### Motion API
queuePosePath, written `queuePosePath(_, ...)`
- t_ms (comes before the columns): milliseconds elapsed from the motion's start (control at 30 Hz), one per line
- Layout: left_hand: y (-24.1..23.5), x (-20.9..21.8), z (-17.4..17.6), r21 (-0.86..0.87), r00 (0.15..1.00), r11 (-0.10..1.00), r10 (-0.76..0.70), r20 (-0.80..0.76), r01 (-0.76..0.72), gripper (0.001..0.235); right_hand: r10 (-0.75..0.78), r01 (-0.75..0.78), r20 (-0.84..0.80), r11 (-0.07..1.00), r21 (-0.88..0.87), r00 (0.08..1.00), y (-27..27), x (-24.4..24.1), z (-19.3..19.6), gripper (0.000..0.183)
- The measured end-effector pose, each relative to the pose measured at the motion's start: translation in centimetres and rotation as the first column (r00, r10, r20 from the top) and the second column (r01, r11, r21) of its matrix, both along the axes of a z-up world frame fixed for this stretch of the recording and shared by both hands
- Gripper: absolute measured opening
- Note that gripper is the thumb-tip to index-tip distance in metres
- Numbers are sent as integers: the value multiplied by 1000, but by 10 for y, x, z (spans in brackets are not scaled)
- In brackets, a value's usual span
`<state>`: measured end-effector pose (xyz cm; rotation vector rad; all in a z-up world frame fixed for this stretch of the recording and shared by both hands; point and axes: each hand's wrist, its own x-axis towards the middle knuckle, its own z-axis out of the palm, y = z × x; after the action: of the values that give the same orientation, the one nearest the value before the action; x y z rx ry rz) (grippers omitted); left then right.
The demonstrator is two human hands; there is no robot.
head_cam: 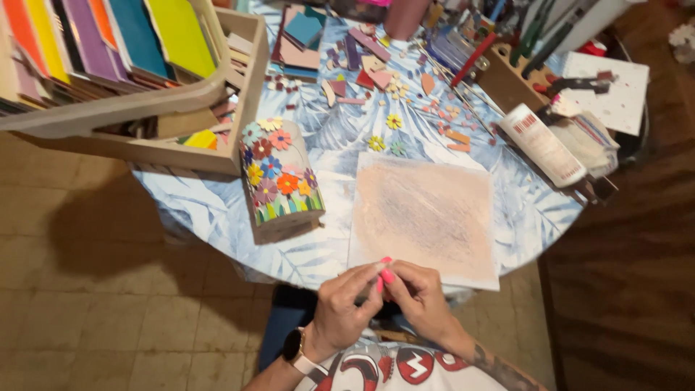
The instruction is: Decorating a cylindrical container by gluing small flower cutouts onto its surface.
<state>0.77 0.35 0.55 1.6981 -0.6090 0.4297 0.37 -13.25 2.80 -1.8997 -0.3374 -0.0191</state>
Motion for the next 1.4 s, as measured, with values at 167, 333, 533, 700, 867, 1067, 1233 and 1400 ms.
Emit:
queuePosePath(167, -2, 13, 1, 57, 994, 996, 76, -78, -72, 28, -61, 83, 154, 986, -144, 986, -23, 19, 4, 19)
queuePosePath(333, -2, 34, 17, 89, 991, 995, 55, -126, -44, 16, -79, 123, 241, 977, -174, 967, -39, 42, 9, 13)
queuePosePath(533, 1, 55, 39, 219, 995, 972, 67, 76, -82, 27, -15, 7, -103, 997, -80, 995, -59, 57, -11, 11)
queuePosePath(700, -2, 62, 29, 290, 992, 952, -116, 48, 97, 25, 61, 76, -564, 973, 216, 824, -73, 63, -32, 15)
queuePosePath(867, -6, 70, 27, 193, 980, 961, -195, -31, 198, 24, 89, 159, -729, 951, 264, 678, -65, 73, -5, 17)
queuePosePath(1067, -20, 72, 20, 243, 977, 949, -211, 25, 198, 22, 247, -69, -575, 947, 314, 780, -72, 70, 11, 20)
queuePosePath(1233, -26, 69, 22, 243, 969, 941, -245, 14, 235, 17, 196, -2, -644, 957, 289, 739, -83, 60, -1, 20)
queuePosePath(1400, -33, 63, 21, 210, 970, 947, -245, -9, 241, 16, 175, 92, -694, 940, 329, 699, -92, 50, -5, 22)
